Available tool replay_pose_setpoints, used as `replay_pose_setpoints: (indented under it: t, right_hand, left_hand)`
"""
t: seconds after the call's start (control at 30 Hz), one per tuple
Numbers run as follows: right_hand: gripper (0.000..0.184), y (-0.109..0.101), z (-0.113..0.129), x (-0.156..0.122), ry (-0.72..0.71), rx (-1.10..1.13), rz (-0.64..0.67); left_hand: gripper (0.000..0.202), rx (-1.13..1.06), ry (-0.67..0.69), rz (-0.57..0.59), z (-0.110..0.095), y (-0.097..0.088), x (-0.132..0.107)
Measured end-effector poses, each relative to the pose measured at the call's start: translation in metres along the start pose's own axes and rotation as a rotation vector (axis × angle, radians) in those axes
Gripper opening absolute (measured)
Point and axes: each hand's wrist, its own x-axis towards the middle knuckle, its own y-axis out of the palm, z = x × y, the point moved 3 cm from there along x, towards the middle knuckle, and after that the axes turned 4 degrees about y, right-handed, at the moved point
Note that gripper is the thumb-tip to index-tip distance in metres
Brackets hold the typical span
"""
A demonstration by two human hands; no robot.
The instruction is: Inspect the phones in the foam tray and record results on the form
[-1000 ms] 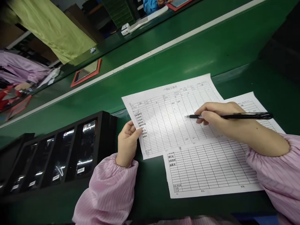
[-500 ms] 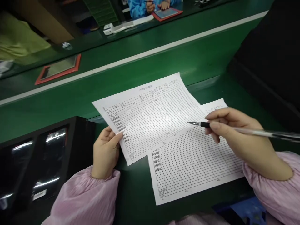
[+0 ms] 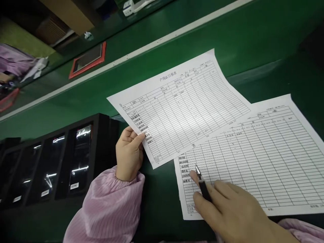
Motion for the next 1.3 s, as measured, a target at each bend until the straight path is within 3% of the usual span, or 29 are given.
replay_pose_setpoints:
  t: [0.13, 0.33, 0.63, 1.0, 1.3]
  right_hand:
    - [0.027, 0.008, 0.005, 0.013, -0.058, -0.071, 0.007]
    - [0.025, 0.014, -0.002, 0.004, -0.029, -0.094, 0.077]
    - [0.018, -0.008, -0.021, -0.001, 0.059, -0.198, -0.009]
    - [0.01, -0.029, -0.043, -0.026, 0.173, -0.278, -0.035]
    - [0.011, -0.032, -0.048, -0.024, 0.186, -0.294, -0.027]
  left_hand:
    - [0.026, 0.006, -0.018, 0.012, 0.0, 0.0, 0.0]
    - [0.025, -0.016, -0.023, 0.022, 0.0, -0.003, 0.0]
    - [0.023, 0.004, -0.027, -0.002, -0.001, -0.001, 0.0]
    - [0.027, 0.06, -0.071, -0.123, -0.005, 0.004, -0.003]
    - [0.029, 0.058, -0.072, -0.14, -0.005, 0.005, -0.002]
